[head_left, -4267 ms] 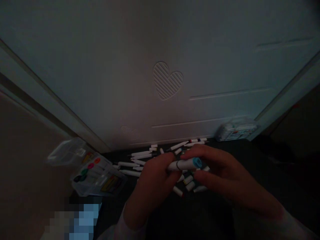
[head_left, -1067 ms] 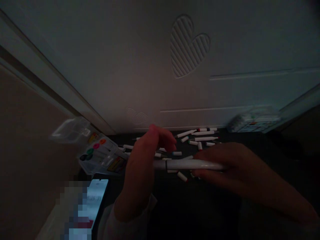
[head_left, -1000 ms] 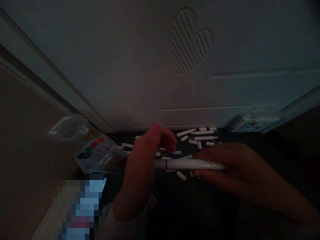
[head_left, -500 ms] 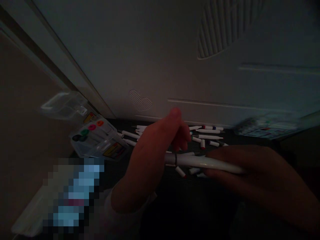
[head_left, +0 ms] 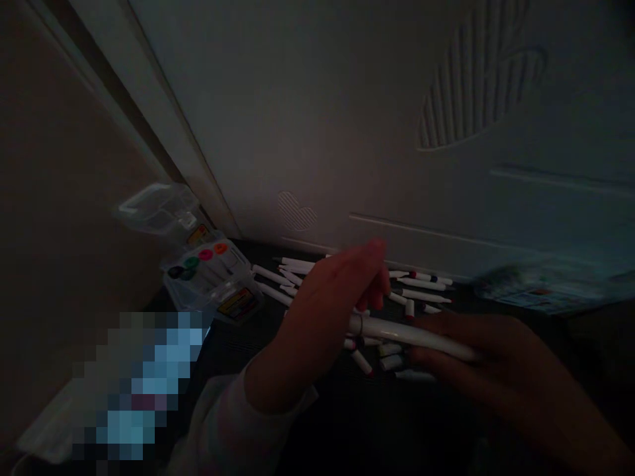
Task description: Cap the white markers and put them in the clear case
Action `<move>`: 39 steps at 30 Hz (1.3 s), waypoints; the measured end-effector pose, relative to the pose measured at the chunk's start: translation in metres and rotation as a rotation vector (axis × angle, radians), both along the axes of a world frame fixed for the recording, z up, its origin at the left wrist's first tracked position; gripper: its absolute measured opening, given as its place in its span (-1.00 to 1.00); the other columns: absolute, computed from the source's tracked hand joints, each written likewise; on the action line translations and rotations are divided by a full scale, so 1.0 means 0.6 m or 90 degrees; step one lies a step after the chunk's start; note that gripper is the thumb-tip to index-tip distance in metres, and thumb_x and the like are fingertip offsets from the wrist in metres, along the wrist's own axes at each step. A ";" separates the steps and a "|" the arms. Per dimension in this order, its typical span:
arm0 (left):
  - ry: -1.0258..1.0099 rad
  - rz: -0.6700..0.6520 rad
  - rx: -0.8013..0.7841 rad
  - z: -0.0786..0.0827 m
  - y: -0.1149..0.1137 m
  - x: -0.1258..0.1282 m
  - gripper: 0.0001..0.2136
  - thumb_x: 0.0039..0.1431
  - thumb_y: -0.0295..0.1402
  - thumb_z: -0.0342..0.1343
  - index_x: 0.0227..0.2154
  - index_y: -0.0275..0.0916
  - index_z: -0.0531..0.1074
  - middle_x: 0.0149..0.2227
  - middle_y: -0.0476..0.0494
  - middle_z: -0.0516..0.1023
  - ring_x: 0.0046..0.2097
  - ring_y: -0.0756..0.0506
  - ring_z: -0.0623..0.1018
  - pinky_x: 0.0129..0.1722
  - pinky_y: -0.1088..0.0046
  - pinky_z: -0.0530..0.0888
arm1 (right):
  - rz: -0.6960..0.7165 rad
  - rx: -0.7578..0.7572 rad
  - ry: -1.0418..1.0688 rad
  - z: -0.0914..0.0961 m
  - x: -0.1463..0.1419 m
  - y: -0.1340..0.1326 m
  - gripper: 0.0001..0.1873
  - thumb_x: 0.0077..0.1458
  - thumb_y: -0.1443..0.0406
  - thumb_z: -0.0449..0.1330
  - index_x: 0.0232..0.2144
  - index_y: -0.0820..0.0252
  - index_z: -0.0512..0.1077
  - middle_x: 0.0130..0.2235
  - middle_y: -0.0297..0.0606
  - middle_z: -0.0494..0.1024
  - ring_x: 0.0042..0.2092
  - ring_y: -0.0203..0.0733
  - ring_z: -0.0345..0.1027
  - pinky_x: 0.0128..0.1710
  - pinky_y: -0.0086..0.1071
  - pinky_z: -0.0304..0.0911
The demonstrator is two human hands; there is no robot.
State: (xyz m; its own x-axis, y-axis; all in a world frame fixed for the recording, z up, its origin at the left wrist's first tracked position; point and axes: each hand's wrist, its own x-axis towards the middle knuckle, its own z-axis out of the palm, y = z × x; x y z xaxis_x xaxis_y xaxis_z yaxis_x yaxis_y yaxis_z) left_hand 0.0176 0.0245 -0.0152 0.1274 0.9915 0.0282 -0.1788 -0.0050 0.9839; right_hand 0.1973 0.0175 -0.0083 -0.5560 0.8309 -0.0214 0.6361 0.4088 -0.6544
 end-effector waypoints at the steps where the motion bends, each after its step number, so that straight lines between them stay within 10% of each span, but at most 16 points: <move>1: -0.001 0.003 0.014 -0.002 0.003 -0.001 -0.61 0.17 -0.11 -0.15 -0.64 -0.24 0.28 -0.62 0.04 0.27 -0.55 0.05 0.24 -0.53 0.50 0.20 | 0.000 -0.007 -0.008 -0.003 -0.001 0.003 -0.74 0.06 0.11 0.08 -0.50 0.06 0.48 -0.53 -0.33 0.53 -0.51 -0.21 0.38 -0.61 -0.41 0.20; 15: 0.007 0.180 0.170 0.004 -0.019 0.013 -0.84 0.14 -0.33 -0.04 -0.50 -0.24 0.32 -0.50 0.04 0.31 -0.41 0.05 0.32 -0.38 0.54 0.28 | 0.049 0.080 -0.005 -0.031 -0.037 -0.008 -0.70 0.13 0.29 0.00 -0.10 0.12 0.38 -0.14 -0.17 0.51 -0.15 -0.13 0.40 -0.17 -0.26 0.30; 22: 0.020 0.528 0.443 -0.005 -0.071 -0.047 -0.83 0.06 -0.37 0.07 -0.25 -0.19 0.38 -0.25 -0.04 0.39 -0.27 0.02 0.37 -0.25 0.51 0.33 | 0.004 0.123 0.053 -0.018 -0.018 -0.002 -0.62 0.17 0.19 -0.06 0.00 0.14 0.30 -0.03 -0.18 0.45 -0.03 -0.13 0.34 -0.03 -0.21 0.23; 29: 0.291 0.798 0.245 -0.099 -0.094 -0.164 -0.23 -0.36 -0.34 0.32 -0.02 -0.14 0.04 0.04 -0.17 0.15 0.09 -0.19 0.22 0.07 0.13 0.18 | -0.042 0.171 0.159 -0.004 -0.001 0.004 -0.63 0.17 0.16 -0.07 -0.03 0.13 0.32 -0.13 -0.24 0.51 -0.15 -0.16 0.38 -0.18 -0.30 0.26; 35: 0.207 0.700 0.049 -0.178 -0.059 -0.190 -0.05 -0.45 -0.37 0.35 0.05 -0.15 -0.10 0.13 -0.33 0.10 0.15 -0.27 0.22 0.06 0.03 0.24 | -0.103 0.179 0.212 0.008 0.016 0.004 -0.72 0.15 0.22 -0.04 -0.19 0.21 0.37 -0.32 -0.26 0.49 -0.34 -0.23 0.35 -0.38 -0.39 0.21; 39: 0.178 0.624 -0.011 -0.179 -0.054 -0.170 -0.17 -0.31 -0.36 0.33 0.05 -0.13 -0.01 0.04 -0.24 0.30 0.05 -0.20 0.37 0.05 0.08 0.29 | -0.132 0.179 0.252 0.013 0.028 0.003 -0.75 0.13 0.25 -0.01 -0.18 0.21 0.36 -0.35 -0.29 0.47 -0.38 -0.24 0.32 -0.40 -0.40 0.19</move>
